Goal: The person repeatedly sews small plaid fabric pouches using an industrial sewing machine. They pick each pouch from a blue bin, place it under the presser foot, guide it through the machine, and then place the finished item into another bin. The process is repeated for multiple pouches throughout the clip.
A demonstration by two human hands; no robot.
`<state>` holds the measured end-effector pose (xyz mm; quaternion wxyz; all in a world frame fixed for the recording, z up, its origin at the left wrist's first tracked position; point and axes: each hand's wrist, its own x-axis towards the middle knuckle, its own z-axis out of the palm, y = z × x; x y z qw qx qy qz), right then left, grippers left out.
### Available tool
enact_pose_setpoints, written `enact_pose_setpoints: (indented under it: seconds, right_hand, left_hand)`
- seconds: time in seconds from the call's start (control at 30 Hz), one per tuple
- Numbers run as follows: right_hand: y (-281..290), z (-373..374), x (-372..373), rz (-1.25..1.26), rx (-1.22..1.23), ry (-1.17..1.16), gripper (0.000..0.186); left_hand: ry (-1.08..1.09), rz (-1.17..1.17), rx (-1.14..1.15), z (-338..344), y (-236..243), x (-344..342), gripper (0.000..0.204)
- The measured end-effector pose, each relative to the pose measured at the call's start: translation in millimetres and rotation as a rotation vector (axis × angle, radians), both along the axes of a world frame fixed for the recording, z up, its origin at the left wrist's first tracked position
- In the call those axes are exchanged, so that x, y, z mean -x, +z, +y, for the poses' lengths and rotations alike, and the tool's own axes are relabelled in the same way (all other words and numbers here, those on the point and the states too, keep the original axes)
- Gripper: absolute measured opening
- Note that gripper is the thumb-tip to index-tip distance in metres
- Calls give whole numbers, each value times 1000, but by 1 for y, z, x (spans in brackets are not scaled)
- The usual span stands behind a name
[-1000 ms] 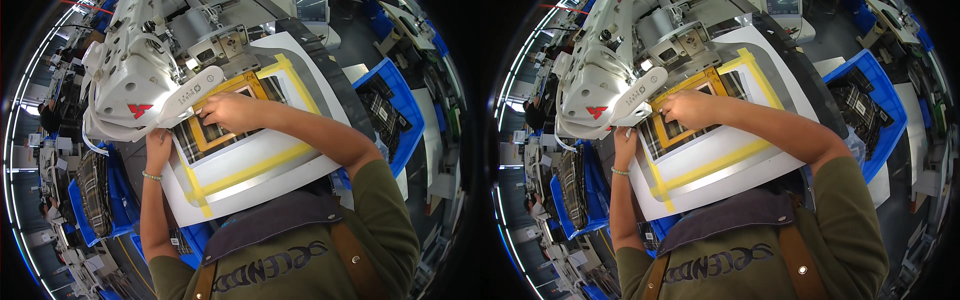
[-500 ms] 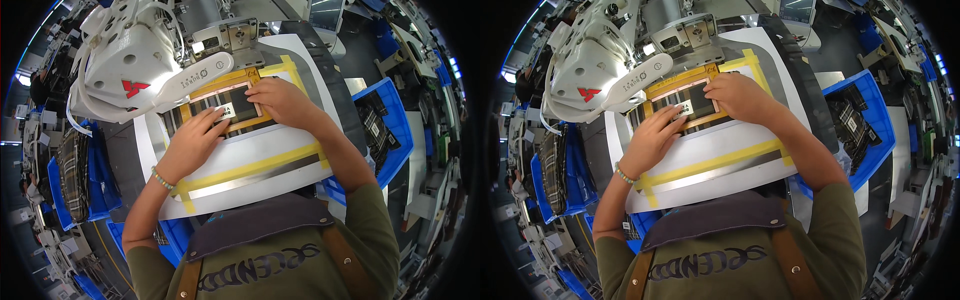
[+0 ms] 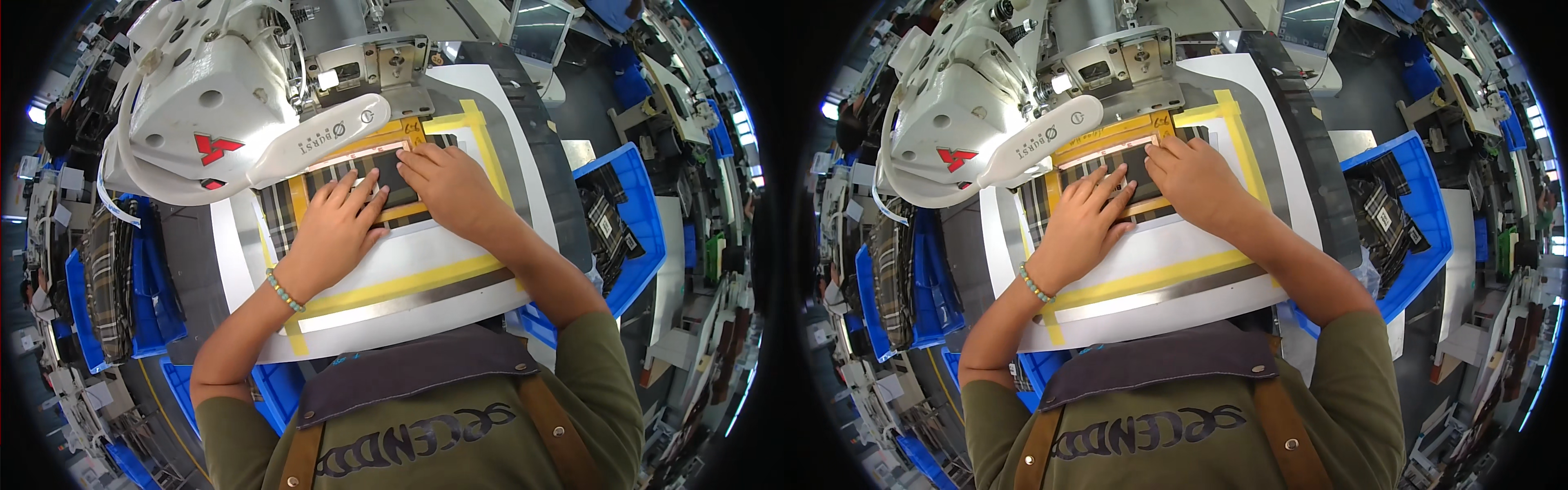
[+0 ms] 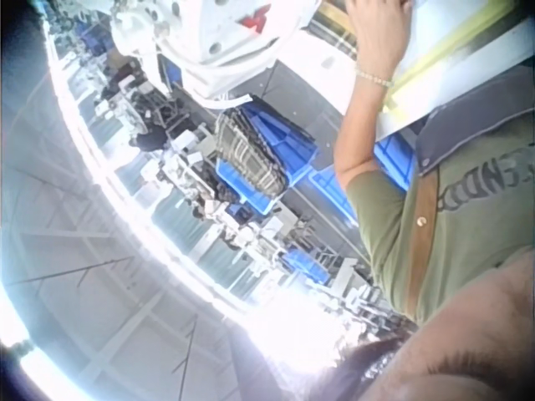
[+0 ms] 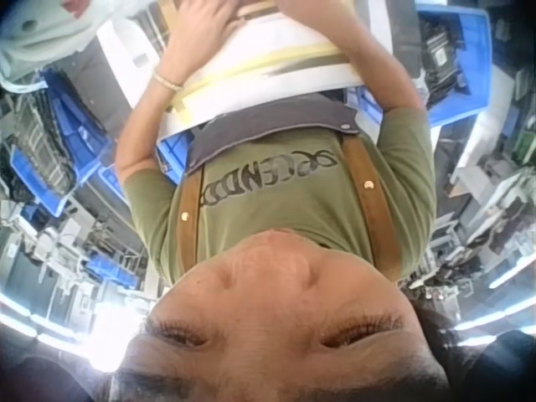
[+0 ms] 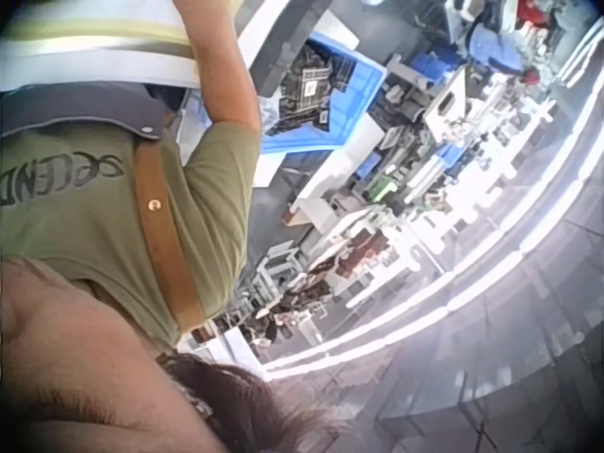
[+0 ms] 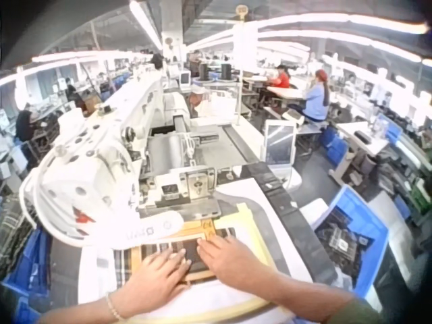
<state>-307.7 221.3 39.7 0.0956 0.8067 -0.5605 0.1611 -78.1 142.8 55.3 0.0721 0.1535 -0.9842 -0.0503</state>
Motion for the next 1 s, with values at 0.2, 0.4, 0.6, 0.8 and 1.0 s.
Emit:
enact_pose_setpoints:
  seconds: [0.2, 0.4, 0.6, 0.8, 1.0]
  right_hand:
    - [2, -5, -2, 30, 32, 15, 25]
    - [9, -7, -2, 27, -48, 51, 32]
    - [14, -14, -4, 37, -83, 95, 32]
    - [14, -21, -9, -27, -42, 167, 31]
    - [6, -32, -21, -12, 11, 208, 28]
  left_hand:
    - [24, 37, -17, -3, -3, -6, 54]
    - [50, 53, -13, 0, -6, -9, 51]
    - [48, 72, -29, -2, -6, -14, 51]
    - [75, 98, -33, -2, -6, -19, 51]
    - [67, 118, 6, -5, -5, -26, 50]
